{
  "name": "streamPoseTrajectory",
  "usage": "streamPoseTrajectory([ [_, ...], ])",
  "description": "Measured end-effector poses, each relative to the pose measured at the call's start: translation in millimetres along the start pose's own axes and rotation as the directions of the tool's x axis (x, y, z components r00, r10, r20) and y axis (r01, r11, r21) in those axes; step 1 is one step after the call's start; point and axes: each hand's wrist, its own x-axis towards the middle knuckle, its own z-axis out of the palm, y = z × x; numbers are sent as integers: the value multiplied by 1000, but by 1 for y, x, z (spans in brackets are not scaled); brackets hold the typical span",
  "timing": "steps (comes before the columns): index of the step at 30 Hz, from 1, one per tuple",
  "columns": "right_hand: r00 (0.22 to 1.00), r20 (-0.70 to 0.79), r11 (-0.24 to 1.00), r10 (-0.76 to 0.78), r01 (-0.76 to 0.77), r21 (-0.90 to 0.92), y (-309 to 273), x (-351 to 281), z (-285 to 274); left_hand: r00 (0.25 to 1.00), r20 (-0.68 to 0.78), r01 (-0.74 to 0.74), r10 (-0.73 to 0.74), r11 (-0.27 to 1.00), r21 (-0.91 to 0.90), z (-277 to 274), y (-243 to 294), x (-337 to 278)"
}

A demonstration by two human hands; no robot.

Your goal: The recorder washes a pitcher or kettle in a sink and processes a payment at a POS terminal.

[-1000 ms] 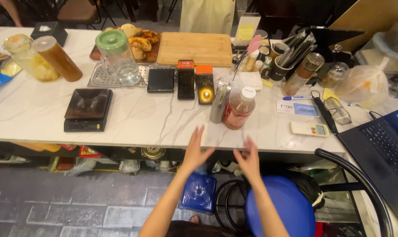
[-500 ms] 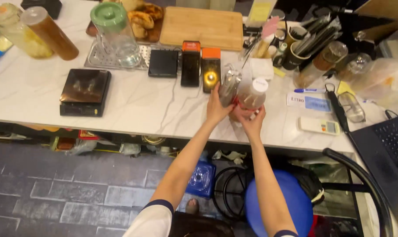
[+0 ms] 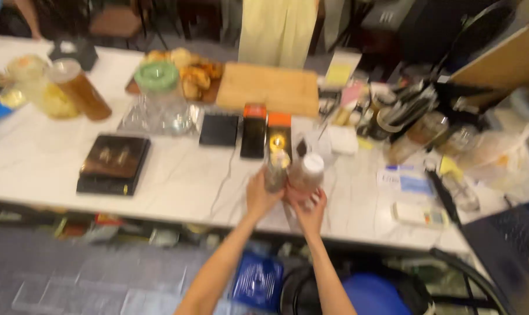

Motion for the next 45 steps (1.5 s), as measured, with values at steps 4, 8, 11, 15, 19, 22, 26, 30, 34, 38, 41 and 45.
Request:
streamPoseTrajectory([
  [4,996,70,998,58,-58,-5,-17,-10,33,999,-5,43,-42,996,73,-38,-27,6],
  [8,979,168,993,-114,114,9,-5,-11,64,982,47,169,-184,959,229,-72,-63,3],
  [11,949,311,998,-57,45,47,-23,-12,77,997,12,71,-74,987,147,-115,-61,1],
  [15,921,390,1000,-23,22,7,-58,-33,108,999,37,31,-38,985,171,-147,-85,-8],
  [19,889,454,993,-56,1,121,-51,-58,159,997,-61,60,-50,982,178,-181,-107,-1],
  [22,861,502,985,-77,-13,174,-53,-70,197,985,-93,156,-142,975,160,-200,-133,9],
  [26,792,610,985,-34,-76,153,-51,-66,232,964,-249,108,-89,992,66,-226,-139,21],
  [30,782,623,993,-11,-65,99,-42,-48,206,916,-383,90,-117,992,-87,-215,-105,-29],
  [34,893,449,999,-36,34,13,-31,-19,173,905,-403,173,-138,984,51,-142,-123,-71],
  [38,932,283,934,-227,290,-209,-18,33,148,982,-172,-22,77,953,301,-91,-107,-66],
  [41,942,210,797,-262,334,-503,-15,95,152,987,-133,-30,92,911,411,-85,-109,-62],
  [45,965,224,749,-139,250,-613,12,171,169,985,-152,-5,77,907,422,-84,-109,-63],
])
